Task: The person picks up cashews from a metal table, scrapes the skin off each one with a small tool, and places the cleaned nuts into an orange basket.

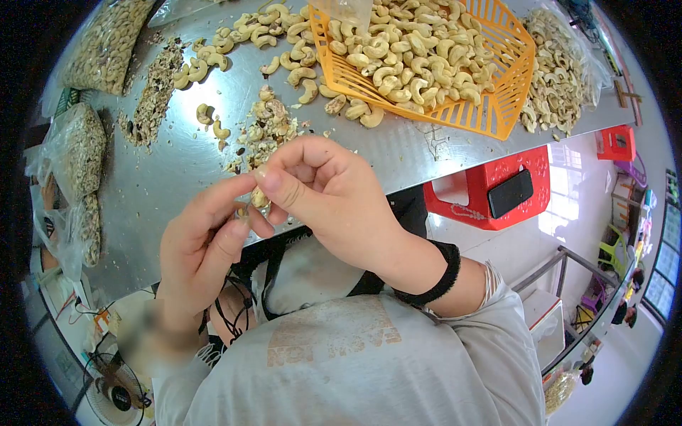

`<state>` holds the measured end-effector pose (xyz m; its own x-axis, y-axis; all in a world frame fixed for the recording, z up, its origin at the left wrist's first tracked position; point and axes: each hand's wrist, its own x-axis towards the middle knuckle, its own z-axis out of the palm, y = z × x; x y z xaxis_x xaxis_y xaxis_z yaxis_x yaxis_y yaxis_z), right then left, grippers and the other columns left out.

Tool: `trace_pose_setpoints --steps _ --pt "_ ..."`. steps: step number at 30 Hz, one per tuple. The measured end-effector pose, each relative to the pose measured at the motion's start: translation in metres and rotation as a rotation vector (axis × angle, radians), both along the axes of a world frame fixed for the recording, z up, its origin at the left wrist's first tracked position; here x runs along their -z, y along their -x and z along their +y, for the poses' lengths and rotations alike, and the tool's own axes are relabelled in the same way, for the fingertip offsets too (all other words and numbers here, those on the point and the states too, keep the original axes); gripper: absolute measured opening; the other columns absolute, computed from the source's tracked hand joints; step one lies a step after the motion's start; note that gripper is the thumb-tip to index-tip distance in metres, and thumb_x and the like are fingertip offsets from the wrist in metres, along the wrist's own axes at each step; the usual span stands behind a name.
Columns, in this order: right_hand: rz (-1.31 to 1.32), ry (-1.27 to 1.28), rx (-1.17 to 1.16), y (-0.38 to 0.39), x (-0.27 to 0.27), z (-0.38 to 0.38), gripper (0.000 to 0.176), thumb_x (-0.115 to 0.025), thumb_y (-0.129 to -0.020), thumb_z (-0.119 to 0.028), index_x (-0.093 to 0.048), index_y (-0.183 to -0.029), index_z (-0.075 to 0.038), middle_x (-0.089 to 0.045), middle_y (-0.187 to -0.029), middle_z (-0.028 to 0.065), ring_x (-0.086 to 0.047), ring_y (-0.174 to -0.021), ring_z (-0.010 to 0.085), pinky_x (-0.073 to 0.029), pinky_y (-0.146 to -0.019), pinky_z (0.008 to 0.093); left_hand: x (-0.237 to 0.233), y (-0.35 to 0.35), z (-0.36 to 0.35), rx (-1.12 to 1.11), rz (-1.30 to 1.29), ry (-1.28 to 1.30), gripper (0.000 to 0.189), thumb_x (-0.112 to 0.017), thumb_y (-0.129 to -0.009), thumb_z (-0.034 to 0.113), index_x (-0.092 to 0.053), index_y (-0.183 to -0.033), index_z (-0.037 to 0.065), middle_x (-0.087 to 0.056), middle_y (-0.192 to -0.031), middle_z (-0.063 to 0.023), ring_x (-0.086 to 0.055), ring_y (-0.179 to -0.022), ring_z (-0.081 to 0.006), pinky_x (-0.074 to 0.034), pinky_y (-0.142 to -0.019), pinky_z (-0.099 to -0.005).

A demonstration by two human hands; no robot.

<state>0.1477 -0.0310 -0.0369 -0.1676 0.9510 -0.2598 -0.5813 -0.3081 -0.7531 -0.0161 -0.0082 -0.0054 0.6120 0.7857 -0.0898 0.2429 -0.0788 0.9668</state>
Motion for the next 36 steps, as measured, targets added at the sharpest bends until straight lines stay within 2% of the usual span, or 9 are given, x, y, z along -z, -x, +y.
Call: trace_pose_setpoints --steps 5,9,12,14,15,19,22,27,36 --pt "-0.005 -0.008 0.01 0.0 0.001 -0.001 0.016 -0.056 -0.08 -0.015 -0.051 -0.087 -0.001 -0.055 -0.074 0.002 -0.051 -0.062 0.0063 -0.042 -0.056 0.0179 0.001 0.002 0.001 0.003 0.003 -0.026 0.032 -0.047 -0.08 0.003 -0.048 -0.112 0.0 -0.059 -0.08 -0.0073 -0.052 -0.064 -0.0061 -0.035 -0.048 -0.0148" --pt "-0.042 -0.008 0.037 0.002 0.004 -0.004 0.014 -0.055 -0.08 -0.012 -0.051 -0.088 -0.001 -0.056 -0.073 0.0026 -0.052 -0.062 0.0068 -0.043 -0.056 0.0187 0.0 0.006 0.001 -0.032 0.049 0.03 0.032 -0.047 -0.079 0.002 -0.05 -0.111 0.001 -0.06 -0.081 -0.0073 -0.054 -0.063 -0.0071 -0.036 -0.048 -0.0149" --pt "-0.15 0.001 0.088 0.006 0.003 -0.006 0.014 -0.05 -0.083 -0.013 -0.05 -0.091 -0.002 -0.056 -0.077 0.0045 -0.053 -0.063 0.0089 -0.045 -0.055 0.0202 0.007 0.007 0.002 -0.003 -0.091 0.011 0.033 -0.049 -0.079 0.003 -0.05 -0.111 0.003 -0.061 -0.082 -0.009 -0.058 -0.068 -0.0119 -0.042 -0.055 -0.0195" --pt "-0.096 -0.125 -0.026 0.018 0.003 0.008 0.012 -0.047 -0.084 -0.013 -0.048 -0.089 -0.001 -0.054 -0.076 0.0047 -0.054 -0.065 0.0104 -0.047 -0.054 0.0209 0.007 0.007 0.001 -0.02 -0.1 -0.027 0.033 -0.051 -0.078 0.005 -0.051 -0.111 0.006 -0.061 -0.083 -0.0105 -0.059 -0.071 -0.0146 -0.044 -0.061 -0.0229" --pt "-0.14 -0.063 0.066 0.008 -0.001 -0.003 0.013 -0.046 -0.085 -0.014 -0.047 -0.088 -0.002 -0.053 -0.074 0.0052 -0.054 -0.064 0.0108 -0.047 -0.054 0.0205 0.007 0.007 0.001 -0.052 -0.129 -0.021 0.033 -0.052 -0.078 0.006 -0.051 -0.111 0.008 -0.061 -0.083 -0.011 -0.06 -0.072 -0.0153 -0.045 -0.064 -0.0243" --pt "-0.182 -0.133 0.054 0.005 0.012 0.001 0.024 -0.043 -0.087 -0.026 -0.045 -0.088 -0.002 -0.052 -0.078 0.0049 -0.05 -0.062 0.0091 -0.042 -0.053 0.0217 0.001 0.013 0.004 -0.009 -0.112 0.017 0.038 -0.048 -0.078 0.009 -0.046 -0.116 0.012 -0.061 -0.086 -0.0099 -0.06 -0.076 -0.0176 -0.045 -0.069 -0.0263" --pt "-0.209 -0.099 0.074 0.006 0.013 0.005 0.026 -0.043 -0.087 -0.027 -0.046 -0.087 -0.002 -0.051 -0.077 0.0042 -0.049 -0.061 0.0079 -0.041 -0.053 0.0204 0.001 0.012 0.003 -0.048 -0.273 0.044 0.035 -0.043 -0.077 0.007 -0.049 -0.111 0.009 -0.06 -0.078 -0.0101 -0.06 -0.068 -0.0186 -0.045 -0.064 -0.0284" --pt "-0.145 -0.103 -0.053 0.008 0.008 0.004 0.028 -0.042 -0.087 -0.029 -0.048 -0.085 -0.001 -0.052 -0.074 0.0037 -0.048 -0.06 0.0066 -0.039 -0.052 0.0181 -0.001 0.02 -0.003 -0.057 -0.283 -0.005 0.034 -0.043 -0.076 0.006 -0.049 -0.109 0.007 -0.059 -0.075 -0.009 -0.059 -0.067 -0.0166 -0.045 -0.064 -0.0275" --pt "-0.142 -0.082 -0.061 0.008 0.011 -0.004 0.026 -0.043 -0.087 -0.026 -0.049 -0.087 0.0 -0.054 -0.078 0.0046 -0.051 -0.063 0.0077 -0.04 -0.054 0.0181 0.006 0.02 -0.016 -0.097 -0.338 -0.037 0.03 -0.045 -0.075 0.006 -0.051 -0.104 0.002 -0.059 -0.073 -0.0099 -0.059 -0.064 -0.0169 -0.046 -0.062 -0.0274"
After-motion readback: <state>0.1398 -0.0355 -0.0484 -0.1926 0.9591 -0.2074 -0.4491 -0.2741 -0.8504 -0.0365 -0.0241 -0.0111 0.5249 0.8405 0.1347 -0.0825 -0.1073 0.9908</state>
